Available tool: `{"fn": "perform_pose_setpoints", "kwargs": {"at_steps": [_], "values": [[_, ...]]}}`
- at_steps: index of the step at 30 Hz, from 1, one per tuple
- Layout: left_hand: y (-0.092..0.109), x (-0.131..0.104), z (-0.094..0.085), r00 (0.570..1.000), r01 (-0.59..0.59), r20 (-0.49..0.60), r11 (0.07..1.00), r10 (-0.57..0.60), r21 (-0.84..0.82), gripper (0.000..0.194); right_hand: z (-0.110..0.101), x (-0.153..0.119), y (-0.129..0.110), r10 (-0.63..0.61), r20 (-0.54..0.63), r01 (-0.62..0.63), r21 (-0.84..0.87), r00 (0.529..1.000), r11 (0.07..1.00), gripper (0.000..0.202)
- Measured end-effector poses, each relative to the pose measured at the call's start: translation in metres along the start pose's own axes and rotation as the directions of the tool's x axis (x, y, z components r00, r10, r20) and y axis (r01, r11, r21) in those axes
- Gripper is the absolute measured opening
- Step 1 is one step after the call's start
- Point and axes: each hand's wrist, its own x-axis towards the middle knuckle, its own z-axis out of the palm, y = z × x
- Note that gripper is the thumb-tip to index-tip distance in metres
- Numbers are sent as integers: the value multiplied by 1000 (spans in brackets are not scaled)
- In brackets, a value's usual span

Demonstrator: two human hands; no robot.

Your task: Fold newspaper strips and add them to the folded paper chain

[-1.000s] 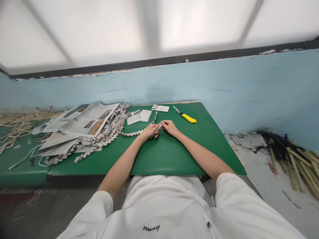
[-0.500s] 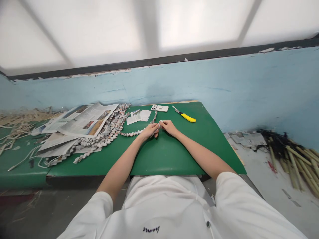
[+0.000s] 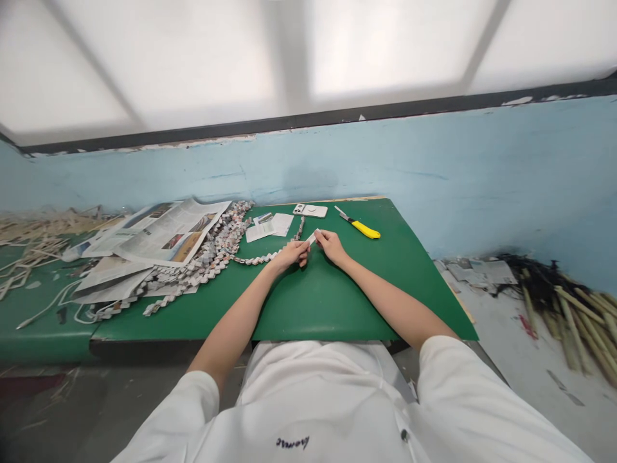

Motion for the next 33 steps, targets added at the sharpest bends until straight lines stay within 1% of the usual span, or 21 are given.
{"fn": "perform_pose_setpoints", "kwargs": {"at_steps": [3,5,7,9,12,14,19,22,28,30,32,33], "values": [[0,1,1,1000,-2,5,1000,2,-4,43,-2,4,3,7,-98,-2,54,995,999,59],[-1,2,2,1000,-16,6,1000,16,-3,43,-1,5,2,6,-125,4,76,992,997,59],[-3,3,2,1000,-30,-4,1000,30,5,43,2,3,1,8,-128,5,101,992,995,58],[-5,4,2,999,-48,-11,999,48,7,44,7,0,-1,22,-94,-10,124,995,992,54],[-8,4,2,996,-92,5,996,92,-2,45,12,-3,-1,70,43,-74,100,997,992,51],[-10,5,2,994,-104,24,995,104,-5,46,11,-3,0,84,89,-90,63,993,994,52],[-15,9,2,998,-49,31,999,49,0,46,2,4,1,23,-34,-22,43,999,999,54],[-15,10,0,1000,-24,9,1000,24,2,46,-3,8,2,36,-63,-35,7,997,999,56],[-9,6,-5,999,-13,-29,999,14,34,38,-7,8,6,57,-208,-55,18,976,998,60],[-7,6,-6,997,-6,-77,1000,7,3,35,-6,7,6,61,-251,-53,38,966,998,59],[-5,8,-7,985,-35,-172,997,23,-64,30,-5,6,5,63,-302,-43,71,951,997,58],[-4,9,-8,972,-65,-231,993,40,-101,27,-4,6,4,63,-321,-34,95,945,995,57]]}}
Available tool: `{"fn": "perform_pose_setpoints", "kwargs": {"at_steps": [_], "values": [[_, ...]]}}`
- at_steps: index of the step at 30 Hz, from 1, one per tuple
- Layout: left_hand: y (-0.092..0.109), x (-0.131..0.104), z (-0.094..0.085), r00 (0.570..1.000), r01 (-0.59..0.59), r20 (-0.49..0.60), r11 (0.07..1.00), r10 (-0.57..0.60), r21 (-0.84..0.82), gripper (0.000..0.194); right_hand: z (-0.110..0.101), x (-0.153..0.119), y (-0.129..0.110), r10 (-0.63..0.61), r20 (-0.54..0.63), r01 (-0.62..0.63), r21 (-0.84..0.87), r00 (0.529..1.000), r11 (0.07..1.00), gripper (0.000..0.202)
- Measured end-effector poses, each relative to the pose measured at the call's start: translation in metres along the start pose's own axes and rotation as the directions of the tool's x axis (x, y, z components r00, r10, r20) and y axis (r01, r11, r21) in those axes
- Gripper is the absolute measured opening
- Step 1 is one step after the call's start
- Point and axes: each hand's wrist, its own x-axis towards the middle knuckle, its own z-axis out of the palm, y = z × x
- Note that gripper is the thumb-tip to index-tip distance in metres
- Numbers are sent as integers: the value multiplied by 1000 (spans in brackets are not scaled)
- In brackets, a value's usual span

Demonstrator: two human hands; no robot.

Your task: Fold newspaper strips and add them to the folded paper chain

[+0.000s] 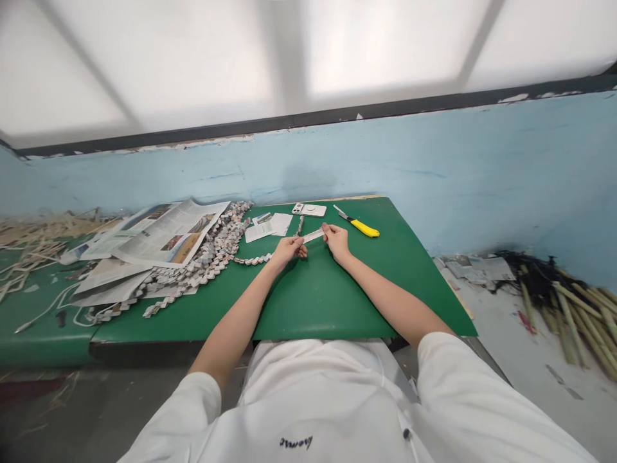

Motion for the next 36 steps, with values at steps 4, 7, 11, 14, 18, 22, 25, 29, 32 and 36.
{"fn": "perform_pose_setpoints", "kwargs": {"at_steps": [4,7,11,14,18,22,25,29,32,36], "values": [[2,4,-2,986,-83,-156,991,66,-108,22,1,1,-1,24,28,-27,115,999,993,48],[2,5,-4,981,-101,-179,987,78,-123,25,-1,3,1,72,87,-88,188,994,978,42],[1,6,-5,981,-122,-167,982,98,-144,31,-3,5,3,108,132,-142,286,985,948,34],[1,5,-6,984,-132,-139,978,110,-160,35,-3,7,4,123,129,-159,330,984,930,30],[1,2,-6,983,-148,-127,977,129,-154,37,-3,9,5,139,121,-174,369,983,913,20],[4,-2,-2,978,-182,-131,973,165,-139,37,-2,9,7,134,104,-165,399,986,902,11],[6,-5,0,972,-206,-141,967,185,-149,36,-1,9,6,132,95,-160,405,987,901,9],[8,-6,-4,983,-171,-101,964,153,-204,36,0,7,3,111,93,-138,367,990,920,8],[10,-8,-8,999,-31,31,973,39,-229,42,1,3,0,69,119,-103,316,991,943,7],[12,-10,-6,976,119,199,984,-90,-136,53,5,-4,-2,26,196,-78,259,980,963,7]]}}
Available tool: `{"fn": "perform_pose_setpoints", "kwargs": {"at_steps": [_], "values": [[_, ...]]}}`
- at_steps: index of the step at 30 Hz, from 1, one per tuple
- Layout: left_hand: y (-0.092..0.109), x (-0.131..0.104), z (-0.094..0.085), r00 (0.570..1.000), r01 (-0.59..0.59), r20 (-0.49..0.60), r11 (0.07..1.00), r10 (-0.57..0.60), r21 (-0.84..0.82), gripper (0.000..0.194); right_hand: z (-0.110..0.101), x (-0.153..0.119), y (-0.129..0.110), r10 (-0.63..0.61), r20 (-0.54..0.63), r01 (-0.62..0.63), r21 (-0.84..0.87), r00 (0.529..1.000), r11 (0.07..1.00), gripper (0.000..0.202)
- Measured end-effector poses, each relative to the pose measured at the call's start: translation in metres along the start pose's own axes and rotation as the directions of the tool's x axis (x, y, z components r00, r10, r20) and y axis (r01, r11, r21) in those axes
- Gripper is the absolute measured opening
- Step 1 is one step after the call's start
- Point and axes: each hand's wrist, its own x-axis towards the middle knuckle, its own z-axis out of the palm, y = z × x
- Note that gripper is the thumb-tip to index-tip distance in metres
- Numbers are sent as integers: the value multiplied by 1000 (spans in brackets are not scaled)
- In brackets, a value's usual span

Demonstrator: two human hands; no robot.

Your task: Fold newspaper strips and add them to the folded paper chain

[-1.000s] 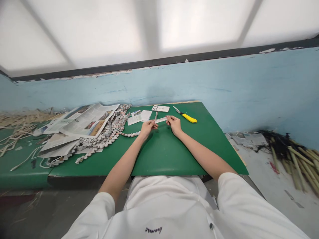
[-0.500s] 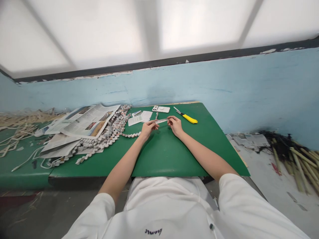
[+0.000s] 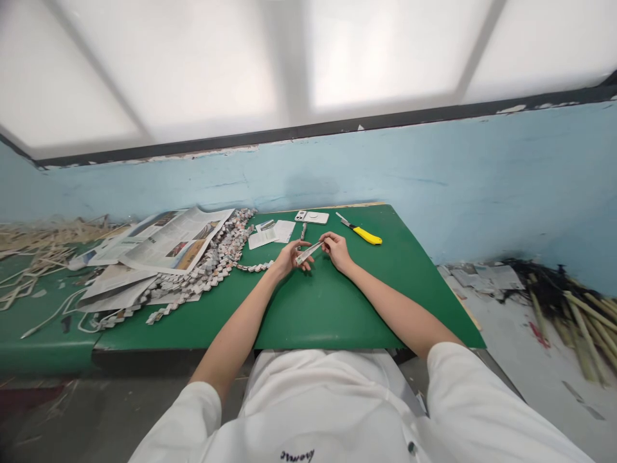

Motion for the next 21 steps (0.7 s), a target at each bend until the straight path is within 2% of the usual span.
{"fn": "perform_pose_setpoints", "kwargs": {"at_steps": [3,5,11,14,21], "values": [[-2,-1,5,999,15,34,993,-19,118,48,6,-6,1,10,71,-3,-90,997,996,9],[-4,-1,8,999,13,49,991,-20,136,46,10,-10,1,13,99,-1,-116,995,993,9],[-5,-2,13,998,11,61,998,-8,-59,39,14,-15,-1,11,95,3,-151,995,989,11],[-4,-3,14,998,29,63,997,-25,-73,36,15,-16,-4,26,106,-13,-126,994,992,13],[-5,-1,10,996,-12,89,997,19,-79,39,25,-23,-10,103,163,-109,30,981,994,31]]}}
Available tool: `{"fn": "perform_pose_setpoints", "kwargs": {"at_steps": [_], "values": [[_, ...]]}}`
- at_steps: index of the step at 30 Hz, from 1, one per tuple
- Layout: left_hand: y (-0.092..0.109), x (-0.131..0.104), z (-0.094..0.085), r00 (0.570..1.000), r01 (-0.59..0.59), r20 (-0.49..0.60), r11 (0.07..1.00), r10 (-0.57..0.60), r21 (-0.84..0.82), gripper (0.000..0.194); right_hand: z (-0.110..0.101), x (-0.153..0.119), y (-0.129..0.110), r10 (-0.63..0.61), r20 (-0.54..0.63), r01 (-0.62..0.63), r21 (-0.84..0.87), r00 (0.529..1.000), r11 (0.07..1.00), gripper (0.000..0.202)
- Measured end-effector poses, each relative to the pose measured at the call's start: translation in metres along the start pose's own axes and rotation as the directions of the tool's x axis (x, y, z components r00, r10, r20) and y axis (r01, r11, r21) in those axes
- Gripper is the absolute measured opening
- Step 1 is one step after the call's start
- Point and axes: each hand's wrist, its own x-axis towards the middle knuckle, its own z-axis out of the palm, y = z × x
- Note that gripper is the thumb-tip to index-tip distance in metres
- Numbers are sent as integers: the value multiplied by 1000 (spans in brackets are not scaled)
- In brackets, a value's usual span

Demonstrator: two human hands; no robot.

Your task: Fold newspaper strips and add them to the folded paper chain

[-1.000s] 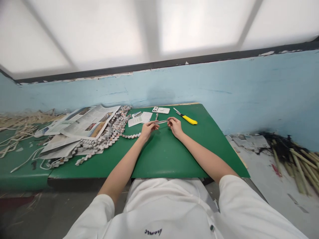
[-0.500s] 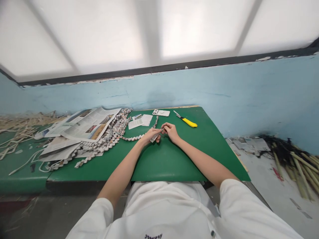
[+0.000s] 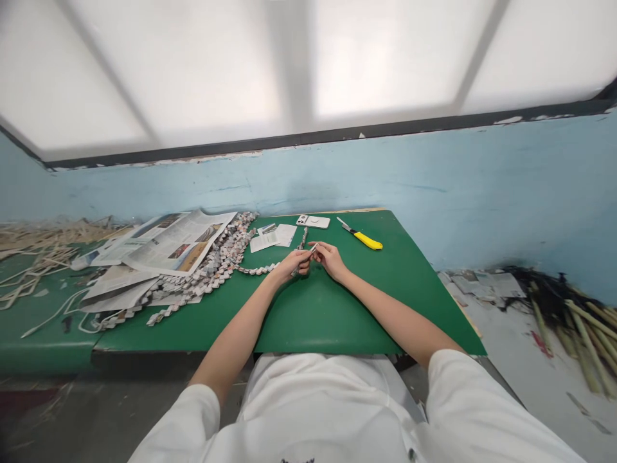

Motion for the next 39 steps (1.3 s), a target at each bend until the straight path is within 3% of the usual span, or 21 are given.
{"fn": "perform_pose_setpoints", "kwargs": {"at_steps": [13,22,31,39], "values": [[3,-5,4,1000,-19,-5,997,19,69,42,1,-2,6,-1,26,5,-136,1000,991,45],[0,-2,6,999,-21,-46,996,25,81,41,2,1,8,-10,27,13,-131,1000,991,45],[-4,3,1,998,50,-21,998,-51,-39,39,0,0,9,56,22,-54,-101,998,993,47],[-8,8,-2,996,87,-9,994,-88,-68,38,-6,5,15,1,-19,-2,-80,1000,997,49]]}}
